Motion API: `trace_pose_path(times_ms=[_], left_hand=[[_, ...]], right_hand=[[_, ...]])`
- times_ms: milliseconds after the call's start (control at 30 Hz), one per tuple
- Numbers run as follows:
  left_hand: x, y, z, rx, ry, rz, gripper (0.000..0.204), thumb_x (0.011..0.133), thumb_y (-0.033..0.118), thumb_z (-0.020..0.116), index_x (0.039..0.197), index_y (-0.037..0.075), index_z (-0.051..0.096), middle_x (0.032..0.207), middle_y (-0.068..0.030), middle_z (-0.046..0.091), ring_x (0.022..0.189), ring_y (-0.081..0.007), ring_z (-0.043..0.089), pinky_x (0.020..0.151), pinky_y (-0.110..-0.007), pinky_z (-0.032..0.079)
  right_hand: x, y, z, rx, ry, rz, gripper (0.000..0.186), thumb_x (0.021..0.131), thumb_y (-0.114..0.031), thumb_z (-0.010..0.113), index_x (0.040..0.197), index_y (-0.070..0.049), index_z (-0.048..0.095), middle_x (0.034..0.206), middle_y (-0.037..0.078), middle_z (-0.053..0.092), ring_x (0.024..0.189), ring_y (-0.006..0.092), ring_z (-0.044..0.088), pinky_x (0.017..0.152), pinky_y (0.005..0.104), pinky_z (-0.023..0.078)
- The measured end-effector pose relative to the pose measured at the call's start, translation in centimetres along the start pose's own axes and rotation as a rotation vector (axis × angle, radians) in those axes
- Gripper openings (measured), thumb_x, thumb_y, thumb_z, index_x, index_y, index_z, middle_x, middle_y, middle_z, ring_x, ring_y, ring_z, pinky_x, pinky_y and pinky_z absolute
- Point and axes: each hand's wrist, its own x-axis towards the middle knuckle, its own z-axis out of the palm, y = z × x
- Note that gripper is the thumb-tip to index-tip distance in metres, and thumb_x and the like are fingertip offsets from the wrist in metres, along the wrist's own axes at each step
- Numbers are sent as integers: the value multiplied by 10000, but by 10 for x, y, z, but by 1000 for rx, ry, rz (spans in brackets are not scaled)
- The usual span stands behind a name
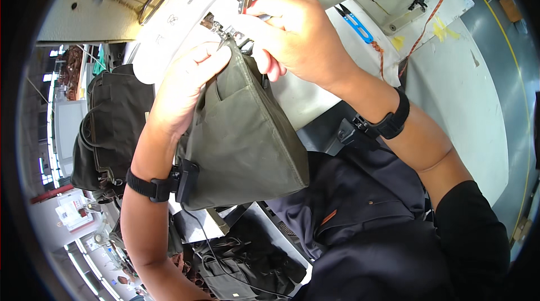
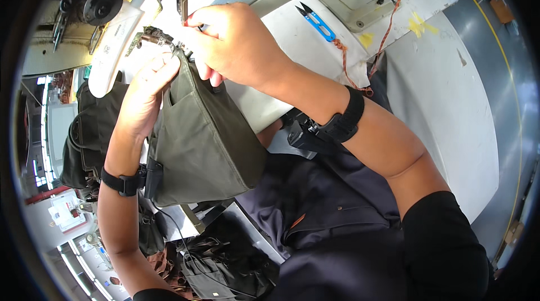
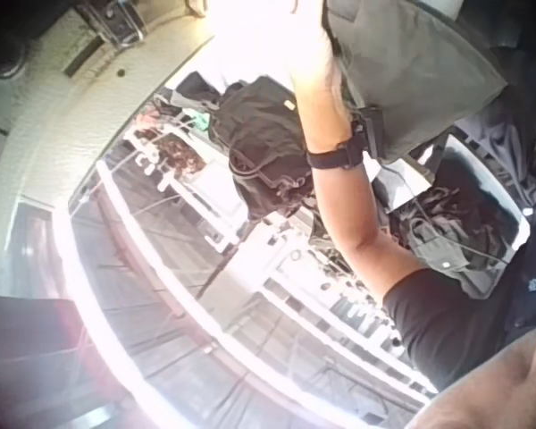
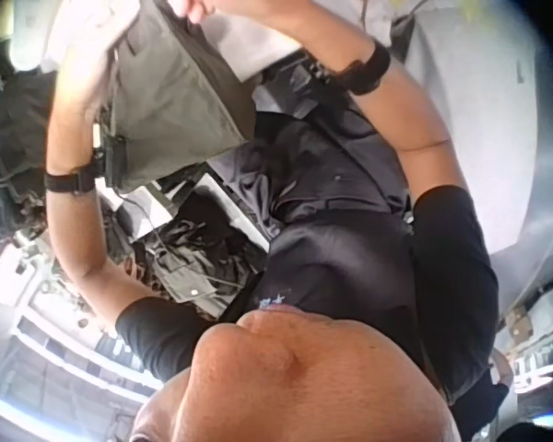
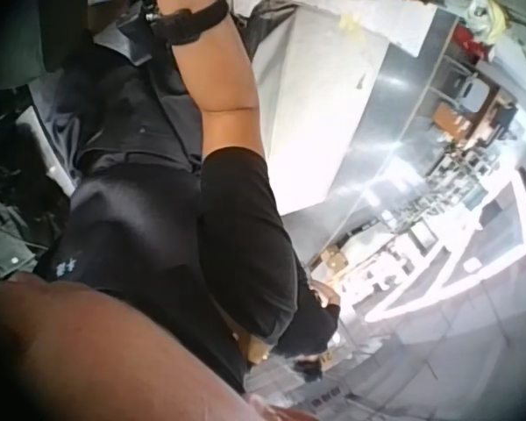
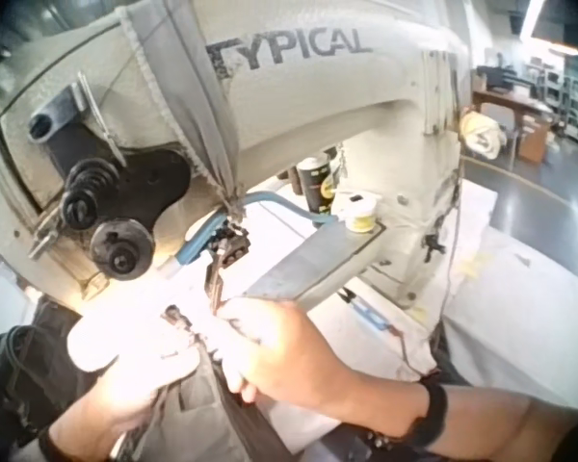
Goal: Sewing and assembling components of canvas bags using an industrial sewing machine.
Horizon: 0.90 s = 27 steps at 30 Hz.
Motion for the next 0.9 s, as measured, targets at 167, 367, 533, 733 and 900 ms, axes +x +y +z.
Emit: trace_pose_path(times_ms=[167, 367, 533, 733, 900], left_hand=[[7, -27, -6, -374, 75, 120, 171, 931, 26, 721, 1096, 56, 683, 1015, -12, 682, 935, -115, 651, 877, -253, 522], [14, -41, -20, -459, 115, -36, 222, 918, -27, 702, 1118, 56, 652, 1078, -28, 674, 1013, -129, 657, 920, -282, 534], [4, -33, -30, -310, 146, -162, 195, 940, 88, 710, 1126, 68, 652, 1047, 2, 641, 983, -120, 619, 943, -284, 480], [-3, -15, -11, -222, 82, -151, 166, 995, 167, 669, 1097, 37, 669, 1054, -11, 656, 1005, -109, 598, 930, -289, 469], [0, -22, -8, -384, 33, -115, 223, 980, 152, 687, 1158, 23, 648, 1054, -11, 660, 994, -113, 609, 937, -295, 485]], right_hand=[[-33, 23, -10, -260, 194, -296, 157, 1002, -159, 636, 988, -4, 658, 780, 70, 692, 657, 108, 674, 597, 257, 524], [-48, 47, 4, -58, 52, -85, 326, 986, -323, 649, 1090, -14, 670, 1072, 158, 705, 1032, 280, 684, 925, 386, 507], [-38, 24, 4, 155, -89, 45, 269, 971, -195, 664, 1076, 50, 698, 989, 107, 720, 942, 161, 667, 884, 308, 510], [-25, -1, -12, 53, -145, 122, 273, 897, -151, 637, 1070, 41, 726, 881, 168, 734, 766, 144, 659, 708, 318, 515], [-20, -6, -23, -73, -176, 164, 261, 913, -152, 625, 1062, 37, 726, 868, 137, 740, 711, 142, 617, 673, 310, 498]])
